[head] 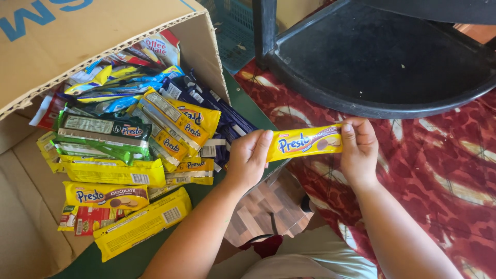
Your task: The person sits on the floor and sorts snack items from a large cardboard box onto a black rotating shelf. They pick up various packaged snacks, including crackers and chocolate bars, and place them on the shelf.
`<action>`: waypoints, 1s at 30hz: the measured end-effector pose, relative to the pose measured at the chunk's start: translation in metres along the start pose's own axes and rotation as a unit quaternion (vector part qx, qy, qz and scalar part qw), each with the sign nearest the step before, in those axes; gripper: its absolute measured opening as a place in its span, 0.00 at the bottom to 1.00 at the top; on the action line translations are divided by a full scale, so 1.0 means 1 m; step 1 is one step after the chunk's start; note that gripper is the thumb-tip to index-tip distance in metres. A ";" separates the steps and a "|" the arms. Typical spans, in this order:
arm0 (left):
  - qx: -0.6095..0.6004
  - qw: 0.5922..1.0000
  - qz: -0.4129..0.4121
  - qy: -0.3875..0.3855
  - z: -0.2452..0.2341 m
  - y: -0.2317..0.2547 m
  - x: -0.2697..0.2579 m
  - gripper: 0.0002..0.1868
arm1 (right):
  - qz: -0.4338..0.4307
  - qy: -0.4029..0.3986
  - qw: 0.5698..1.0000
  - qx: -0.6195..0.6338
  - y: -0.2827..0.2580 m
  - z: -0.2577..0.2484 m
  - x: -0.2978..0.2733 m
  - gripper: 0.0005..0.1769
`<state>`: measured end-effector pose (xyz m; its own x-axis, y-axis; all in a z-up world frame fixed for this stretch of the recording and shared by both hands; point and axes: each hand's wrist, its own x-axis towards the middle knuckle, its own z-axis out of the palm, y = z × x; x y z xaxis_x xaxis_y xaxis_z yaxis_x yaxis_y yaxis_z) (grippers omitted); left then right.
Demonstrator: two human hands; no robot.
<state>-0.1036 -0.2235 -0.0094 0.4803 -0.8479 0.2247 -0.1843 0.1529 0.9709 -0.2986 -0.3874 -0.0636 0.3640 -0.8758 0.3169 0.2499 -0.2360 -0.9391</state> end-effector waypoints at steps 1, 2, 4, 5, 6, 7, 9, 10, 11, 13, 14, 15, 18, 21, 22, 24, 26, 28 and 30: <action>-0.001 1.000 0.000 0.000 0.000 0.000 0.000 0.19 | 0.000 0.000 1.000 -0.001 0.004 -0.003 -0.001 0.04; 0.003 1.000 0.017 -0.003 0.000 0.001 0.000 0.19 | -0.005 0.003 1.000 -0.006 0.008 -0.005 -0.001 0.06; 0.007 0.999 0.035 -0.002 -0.001 0.001 -0.001 0.19 | -0.010 0.002 1.000 -0.010 0.012 -0.007 -0.001 0.07; 0.001 0.999 0.044 -0.003 -0.001 0.001 -0.001 0.19 | 0.007 0.012 1.000 -0.001 0.011 -0.007 -0.001 0.07; -0.004 0.999 0.053 -0.004 -0.002 0.000 -0.001 0.19 | 0.024 0.022 0.999 0.009 0.010 -0.006 -0.001 0.08; -0.004 0.999 0.053 -0.003 -0.002 -0.001 -0.001 0.19 | 0.024 0.021 0.999 0.009 0.011 -0.005 -0.001 0.08; 0.005 0.998 0.066 -0.002 0.000 -0.005 -0.002 0.19 | -0.031 0.015 0.999 0.016 0.013 -0.005 -0.002 0.07; 0.005 0.998 0.066 -0.002 0.001 -0.005 -0.001 0.19 | -0.031 0.016 0.999 0.016 0.014 -0.005 -0.002 0.07; 0.012 0.998 0.069 0.004 0.002 -0.004 -0.001 0.19 | -0.031 0.012 0.999 0.015 0.015 -0.005 -0.002 0.07; 0.020 0.997 0.073 0.011 0.002 -0.003 0.000 0.19 | -0.032 0.007 0.999 0.014 0.016 -0.004 0.000 0.07; 0.019 0.997 0.072 0.019 0.003 -0.002 0.002 0.19 | -0.032 0.010 0.999 0.019 0.016 -0.004 0.001 0.07; 0.018 0.997 0.071 0.027 0.003 -0.001 0.003 0.18 | -0.031 0.013 0.999 0.023 0.016 -0.004 0.002 0.08; 0.014 0.998 0.065 0.023 0.002 -0.004 0.003 0.18 | -0.012 0.030 0.999 -0.006 0.006 -0.002 0.004 0.08; 0.033 0.998 0.048 -0.003 -0.001 0.000 0.004 0.19 | 0.026 0.001 0.992 0.127 0.010 -0.006 0.006 0.08; 0.032 0.998 0.049 -0.005 -0.001 0.002 0.003 0.19 | 0.025 0.002 0.992 0.126 0.009 -0.007 0.006 0.08; 0.052 0.998 0.028 -0.031 -0.002 0.005 0.003 0.20 | 0.074 0.005 0.979 0.192 0.008 -0.010 0.006 0.07; 0.053 0.998 0.030 -0.035 -0.001 0.008 0.002 0.19 | 0.095 0.006 0.971 0.217 0.011 -0.015 0.007 0.09; 0.056 0.997 0.032 -0.036 -0.001 0.006 0.001 0.19 | 0.116 0.005 0.963 0.243 0.004 -0.012 0.008 0.11; 0.037 0.998 0.033 -0.027 0.000 0.002 0.003 0.18 | 0.161 -0.005 0.963 0.218 -0.014 -0.002 0.009 0.16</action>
<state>-0.1031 -0.2256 -0.0072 0.4177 -0.8641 0.2809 -0.2783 0.1726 0.9449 -0.3004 -0.3929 -0.0475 0.4933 -0.8696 0.0218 0.4740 0.2477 -0.8449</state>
